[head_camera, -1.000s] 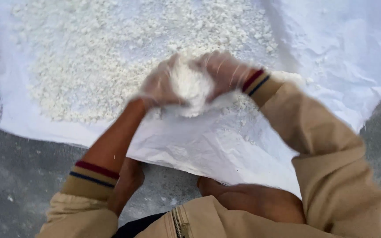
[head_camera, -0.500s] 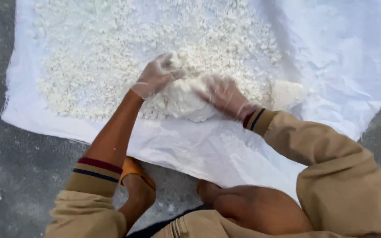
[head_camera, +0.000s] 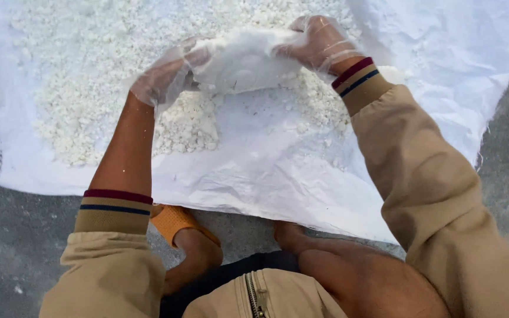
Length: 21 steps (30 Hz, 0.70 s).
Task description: Breaking down large chunks of white dough into smaller crumbles by hand on a white sheet.
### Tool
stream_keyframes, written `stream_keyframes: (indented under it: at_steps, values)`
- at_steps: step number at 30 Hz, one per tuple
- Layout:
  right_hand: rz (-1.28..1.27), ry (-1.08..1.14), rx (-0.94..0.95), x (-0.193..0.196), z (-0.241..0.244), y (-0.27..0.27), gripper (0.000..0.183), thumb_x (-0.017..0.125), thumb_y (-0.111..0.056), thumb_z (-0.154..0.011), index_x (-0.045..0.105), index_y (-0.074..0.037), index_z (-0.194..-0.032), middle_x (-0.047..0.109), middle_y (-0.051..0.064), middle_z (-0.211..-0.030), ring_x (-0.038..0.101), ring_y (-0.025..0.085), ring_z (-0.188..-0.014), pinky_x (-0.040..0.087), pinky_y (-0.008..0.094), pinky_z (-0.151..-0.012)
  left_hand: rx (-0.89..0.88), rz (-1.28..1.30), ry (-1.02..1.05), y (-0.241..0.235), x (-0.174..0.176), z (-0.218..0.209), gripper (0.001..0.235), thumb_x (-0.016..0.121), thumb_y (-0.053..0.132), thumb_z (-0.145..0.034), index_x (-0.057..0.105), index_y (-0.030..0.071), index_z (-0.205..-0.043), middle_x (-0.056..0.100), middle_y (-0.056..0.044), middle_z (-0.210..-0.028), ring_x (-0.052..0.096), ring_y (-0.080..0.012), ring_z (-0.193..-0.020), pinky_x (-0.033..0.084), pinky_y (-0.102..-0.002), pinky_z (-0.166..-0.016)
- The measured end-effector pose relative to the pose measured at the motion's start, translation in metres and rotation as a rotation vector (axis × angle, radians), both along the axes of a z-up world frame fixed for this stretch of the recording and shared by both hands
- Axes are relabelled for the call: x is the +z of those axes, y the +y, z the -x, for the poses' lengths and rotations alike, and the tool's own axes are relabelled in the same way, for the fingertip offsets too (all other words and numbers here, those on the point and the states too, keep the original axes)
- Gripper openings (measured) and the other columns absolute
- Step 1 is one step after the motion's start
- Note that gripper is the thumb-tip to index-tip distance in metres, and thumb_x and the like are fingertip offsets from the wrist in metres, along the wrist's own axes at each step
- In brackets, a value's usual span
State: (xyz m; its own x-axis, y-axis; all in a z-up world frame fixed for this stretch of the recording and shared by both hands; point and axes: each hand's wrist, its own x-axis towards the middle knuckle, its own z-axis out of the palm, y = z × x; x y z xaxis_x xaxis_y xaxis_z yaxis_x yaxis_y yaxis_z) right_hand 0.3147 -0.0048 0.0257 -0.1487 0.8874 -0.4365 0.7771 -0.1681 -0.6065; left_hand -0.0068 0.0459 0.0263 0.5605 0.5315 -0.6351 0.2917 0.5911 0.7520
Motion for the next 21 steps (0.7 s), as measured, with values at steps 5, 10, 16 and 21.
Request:
stream_keyframes:
  at_steps: [5,10,16,21]
  values:
    - [-0.019,0.195,-0.326,-0.016,-0.005,-0.015,0.07,0.088,-0.033,-0.077,0.062,0.007,-0.129,0.073,0.022,-0.112,0.076,0.027,-0.093,0.064,0.031,-0.081,-0.051,-0.356,0.353,0.001,0.002,-0.021,0.089,0.078,0.044,-0.086,0.037,0.0,-0.152,0.053,-0.029,-0.143,0.062,-0.036,-0.126,0.057,-0.039,-0.101]
    - [0.058,0.383,-0.503,0.022,-0.045,-0.023,0.065,0.082,-0.027,-0.082,0.057,0.005,-0.132,0.071,0.022,-0.112,0.078,0.027,-0.086,0.07,0.028,-0.061,0.037,-0.383,0.197,0.009,0.005,-0.066,0.079,0.081,0.033,-0.085,0.044,-0.006,-0.144,0.065,-0.024,-0.129,0.07,-0.0273,-0.111,0.062,-0.03,-0.09]
    - [-0.021,0.261,-0.579,0.022,-0.164,-0.052,0.059,0.077,-0.033,-0.092,0.057,0.001,-0.136,0.069,0.02,-0.112,0.073,0.025,-0.083,0.064,0.027,-0.063,0.016,-0.298,-0.086,0.02,0.017,-0.202,0.098,0.081,0.042,-0.081,0.034,-0.012,-0.148,0.061,-0.017,-0.103,0.065,-0.0198,-0.077,0.064,-0.024,-0.054]
    - [-0.061,0.167,-0.879,0.024,-0.245,-0.069,0.041,0.068,-0.038,-0.094,0.066,-0.012,-0.125,0.071,0.006,-0.109,0.071,0.016,-0.09,0.06,0.022,-0.064,-0.081,-0.437,0.032,0.024,-0.066,-0.347,0.09,0.067,0.068,-0.074,0.058,-0.002,-0.13,0.077,-0.015,-0.11,0.077,-0.0213,-0.094,0.062,-0.03,-0.08]
